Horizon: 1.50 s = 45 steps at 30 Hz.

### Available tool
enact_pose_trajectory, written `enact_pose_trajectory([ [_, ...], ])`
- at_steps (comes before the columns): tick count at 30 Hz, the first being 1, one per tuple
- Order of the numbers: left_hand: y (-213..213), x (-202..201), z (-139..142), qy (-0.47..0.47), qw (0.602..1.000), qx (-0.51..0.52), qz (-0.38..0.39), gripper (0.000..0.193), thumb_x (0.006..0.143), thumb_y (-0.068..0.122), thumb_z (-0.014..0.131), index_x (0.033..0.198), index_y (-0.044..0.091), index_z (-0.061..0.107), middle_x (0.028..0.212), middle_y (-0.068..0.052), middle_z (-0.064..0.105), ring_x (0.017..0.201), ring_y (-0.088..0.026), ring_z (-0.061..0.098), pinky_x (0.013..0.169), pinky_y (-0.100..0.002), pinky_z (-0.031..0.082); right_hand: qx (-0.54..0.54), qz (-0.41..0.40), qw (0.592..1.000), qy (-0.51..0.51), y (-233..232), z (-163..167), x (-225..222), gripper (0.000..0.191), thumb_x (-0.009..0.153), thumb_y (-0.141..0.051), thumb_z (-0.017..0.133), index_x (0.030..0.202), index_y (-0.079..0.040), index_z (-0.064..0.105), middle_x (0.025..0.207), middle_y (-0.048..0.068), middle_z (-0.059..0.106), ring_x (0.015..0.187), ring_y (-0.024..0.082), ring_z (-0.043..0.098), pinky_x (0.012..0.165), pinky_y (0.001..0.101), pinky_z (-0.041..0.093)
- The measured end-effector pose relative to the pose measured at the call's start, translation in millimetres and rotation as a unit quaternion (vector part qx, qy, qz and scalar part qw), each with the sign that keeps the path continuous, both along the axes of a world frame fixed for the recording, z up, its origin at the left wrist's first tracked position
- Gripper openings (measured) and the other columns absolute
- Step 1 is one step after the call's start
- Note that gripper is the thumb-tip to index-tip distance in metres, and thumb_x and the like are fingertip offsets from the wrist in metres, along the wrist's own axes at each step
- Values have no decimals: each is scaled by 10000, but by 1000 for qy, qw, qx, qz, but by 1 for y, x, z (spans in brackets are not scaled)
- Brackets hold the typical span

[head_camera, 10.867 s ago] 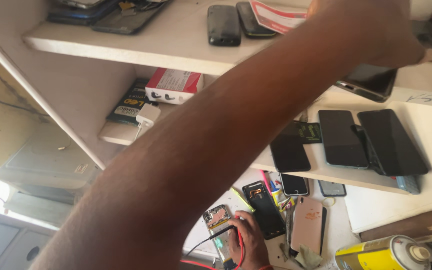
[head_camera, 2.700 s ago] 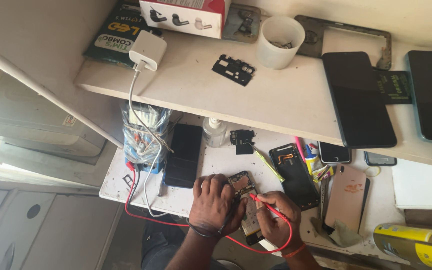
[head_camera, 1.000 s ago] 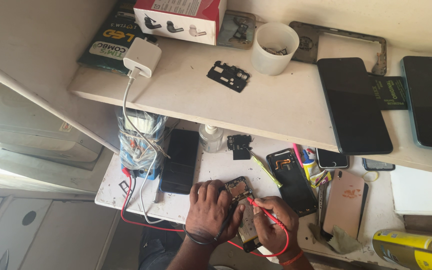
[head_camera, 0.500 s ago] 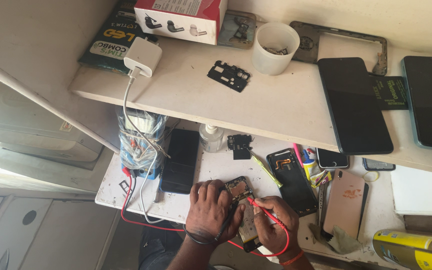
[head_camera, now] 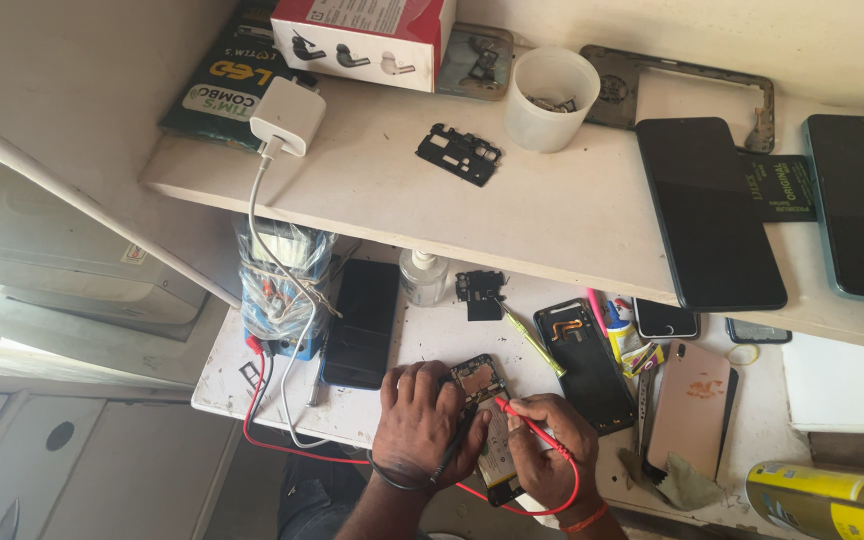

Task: The person sits at a repair workbench and uses multimeter probes to test the circuit board of a disassembled smartphone, touching the probe tips to different points on the board while holding the board steady with the other hand. Other phones and repair parts remain on the bench around the work area.

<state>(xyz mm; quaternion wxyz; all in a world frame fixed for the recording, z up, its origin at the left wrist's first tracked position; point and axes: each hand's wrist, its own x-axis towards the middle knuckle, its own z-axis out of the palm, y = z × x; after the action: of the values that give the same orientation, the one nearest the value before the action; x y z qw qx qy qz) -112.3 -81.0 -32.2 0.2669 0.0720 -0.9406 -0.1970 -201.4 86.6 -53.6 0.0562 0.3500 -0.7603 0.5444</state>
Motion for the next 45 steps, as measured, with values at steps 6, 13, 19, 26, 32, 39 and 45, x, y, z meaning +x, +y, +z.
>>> enact_pose_trajectory([
  [6,0,0,2,5,1000,1,1,391,896,397,688,1035,38,617,1180,-206,558,1135,-405,538,1012,-579,373,2,7,1000,-3,-1,0,-1,101,858,-10,702,956,-26,681,889,109,739,786,213,747,708,305,581],
  [13,0,0,1,1,1000,1,-1,393,897,400,685,1033,37,616,1173,-202,560,1125,-398,539,1008,-579,373,-2,14,1000,-12,0,-1,0,114,854,-2,694,964,-25,677,906,111,744,807,216,752,728,304,584],
  [19,-1,0,1,7,1000,-3,-1,395,902,400,684,1032,35,607,1170,-200,559,1119,-396,541,1008,-579,374,-4,14,1000,-15,0,-1,-1,115,853,0,688,964,-26,679,908,111,743,801,215,751,725,305,585],
  [26,0,0,0,1,1000,-3,5,399,902,409,679,1034,37,617,1163,-199,560,1113,-398,543,1012,-585,371,0,8,1000,1,-1,-1,0,105,857,-8,697,959,-33,682,900,108,743,801,218,748,728,308,585],
  [32,0,0,0,-4,1000,-3,4,395,899,410,678,1024,39,619,1169,-204,558,1124,-404,537,1014,-586,367,-4,8,1000,-4,-1,-2,0,113,852,-3,697,960,-33,682,902,109,742,799,217,747,723,308,585],
  [39,0,0,2,6,1000,-1,2,391,900,403,679,1048,46,620,1173,-196,553,1132,-396,538,1013,-578,370,-10,14,1000,-3,-1,-1,-1,128,844,13,694,964,-29,681,903,110,740,800,213,751,719,304,589],
  [45,-1,-1,2,9,1000,-3,0,395,905,404,675,1062,46,622,1176,-195,554,1132,-394,539,1019,-580,370,-10,14,1000,-1,-2,0,-1,121,844,17,697,957,-24,683,901,114,737,801,215,752,724,304,593],
])
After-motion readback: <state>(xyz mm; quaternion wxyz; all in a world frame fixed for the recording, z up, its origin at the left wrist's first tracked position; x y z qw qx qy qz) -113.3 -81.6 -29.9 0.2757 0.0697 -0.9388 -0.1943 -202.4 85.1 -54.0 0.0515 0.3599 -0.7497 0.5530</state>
